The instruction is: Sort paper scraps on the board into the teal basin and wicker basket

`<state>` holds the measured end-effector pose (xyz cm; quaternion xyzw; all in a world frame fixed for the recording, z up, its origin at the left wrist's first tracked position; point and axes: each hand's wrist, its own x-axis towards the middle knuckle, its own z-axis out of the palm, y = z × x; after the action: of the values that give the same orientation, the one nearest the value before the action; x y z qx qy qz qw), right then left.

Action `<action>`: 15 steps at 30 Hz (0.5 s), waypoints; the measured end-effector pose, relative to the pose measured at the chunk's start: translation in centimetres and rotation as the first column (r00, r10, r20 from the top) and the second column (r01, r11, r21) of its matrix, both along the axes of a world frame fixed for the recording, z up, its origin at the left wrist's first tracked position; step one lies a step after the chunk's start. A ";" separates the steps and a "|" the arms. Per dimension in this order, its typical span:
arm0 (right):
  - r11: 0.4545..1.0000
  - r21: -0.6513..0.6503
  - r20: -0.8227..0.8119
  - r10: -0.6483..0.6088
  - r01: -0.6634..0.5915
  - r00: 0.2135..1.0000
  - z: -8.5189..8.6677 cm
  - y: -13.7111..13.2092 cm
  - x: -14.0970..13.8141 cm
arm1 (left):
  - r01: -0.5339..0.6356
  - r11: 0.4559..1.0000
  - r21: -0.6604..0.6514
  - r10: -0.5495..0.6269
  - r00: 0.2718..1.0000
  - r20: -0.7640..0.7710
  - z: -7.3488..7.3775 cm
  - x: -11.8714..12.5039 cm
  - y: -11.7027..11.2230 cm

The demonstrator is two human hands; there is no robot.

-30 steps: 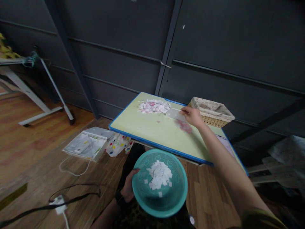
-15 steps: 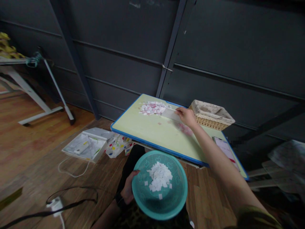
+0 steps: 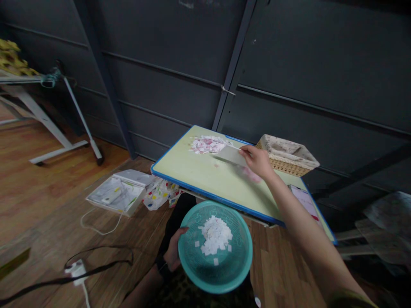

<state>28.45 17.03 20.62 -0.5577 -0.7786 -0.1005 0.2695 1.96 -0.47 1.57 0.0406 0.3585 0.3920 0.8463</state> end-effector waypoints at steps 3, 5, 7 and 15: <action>0.996 0.035 0.150 -0.086 0.082 0.985 0.3 -2.3 -3.7 | -0.010 1.000 0.023 0.010 1.000 -0.023 0.0 -0.1 0.1; 0.996 0.016 0.297 -0.085 0.084 0.951 -0.2 -4.1 -7.0 | -0.012 1.000 0.020 0.012 0.999 -0.039 -0.1 -0.1 0.1; 0.999 -0.040 0.414 0.032 -0.017 0.910 -1.3 -5.5 -10.4 | -0.007 1.000 0.002 0.007 0.999 -0.044 -0.2 -0.2 0.1; 0.980 -0.152 0.500 0.186 -0.126 0.846 -4.1 -4.8 -16.6 | -0.061 0.997 -0.051 0.053 0.988 -0.147 -0.6 -0.5 0.3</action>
<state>11.89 12.26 16.47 -0.4602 -0.8693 -0.1784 0.0280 1.45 -0.17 0.98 0.0355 0.4310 0.4022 0.8070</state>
